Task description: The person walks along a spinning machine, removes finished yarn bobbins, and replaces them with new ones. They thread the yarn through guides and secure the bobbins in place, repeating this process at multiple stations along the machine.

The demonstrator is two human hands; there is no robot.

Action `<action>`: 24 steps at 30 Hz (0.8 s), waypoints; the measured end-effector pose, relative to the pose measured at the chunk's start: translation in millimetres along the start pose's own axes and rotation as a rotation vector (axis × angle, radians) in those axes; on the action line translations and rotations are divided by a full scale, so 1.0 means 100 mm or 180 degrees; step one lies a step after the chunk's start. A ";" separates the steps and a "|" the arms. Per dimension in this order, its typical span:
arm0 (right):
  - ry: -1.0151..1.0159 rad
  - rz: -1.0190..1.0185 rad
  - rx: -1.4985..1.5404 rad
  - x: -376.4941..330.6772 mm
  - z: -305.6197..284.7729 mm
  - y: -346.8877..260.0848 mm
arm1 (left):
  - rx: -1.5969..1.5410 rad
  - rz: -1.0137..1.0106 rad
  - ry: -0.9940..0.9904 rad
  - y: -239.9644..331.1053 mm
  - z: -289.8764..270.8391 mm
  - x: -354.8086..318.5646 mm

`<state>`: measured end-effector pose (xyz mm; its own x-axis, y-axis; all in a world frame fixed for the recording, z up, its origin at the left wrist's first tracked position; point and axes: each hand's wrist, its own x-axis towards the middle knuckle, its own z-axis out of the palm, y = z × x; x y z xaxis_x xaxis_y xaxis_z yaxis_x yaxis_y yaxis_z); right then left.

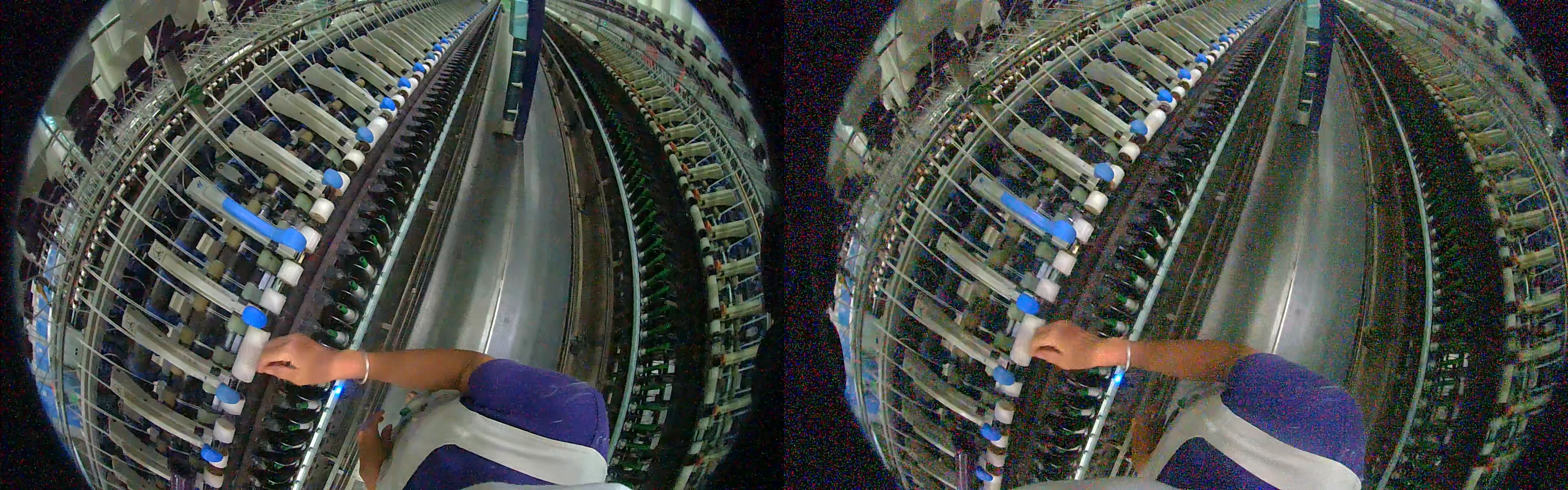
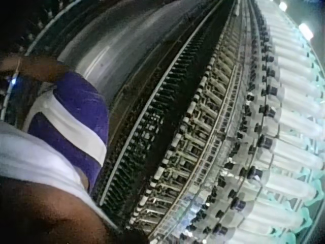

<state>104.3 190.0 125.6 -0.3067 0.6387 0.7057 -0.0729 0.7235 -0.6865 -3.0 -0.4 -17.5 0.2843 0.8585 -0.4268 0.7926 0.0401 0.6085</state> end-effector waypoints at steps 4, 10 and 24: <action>-0.0446 0.0637 -0.0134 -0.25 -0.33 0.05 | 0.0067 0.0643 0.0345 -0.04 0.06 0.03; -0.0586 0.1323 0.0995 -0.37 -0.96 -0.82 | 0.0135 0.0659 0.0051 0.03 0.15 -0.01; 0.0081 -0.0311 0.5242 -0.10 -2.05 -1.57 | 0.0011 0.0531 0.0360 0.10 0.40 -0.21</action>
<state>313.1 123.1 262.2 -0.2273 0.6261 0.7459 -0.9608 -0.2692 -0.0668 20.5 -38.0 -29.1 0.3497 0.9050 -0.2422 0.7414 -0.1092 0.6622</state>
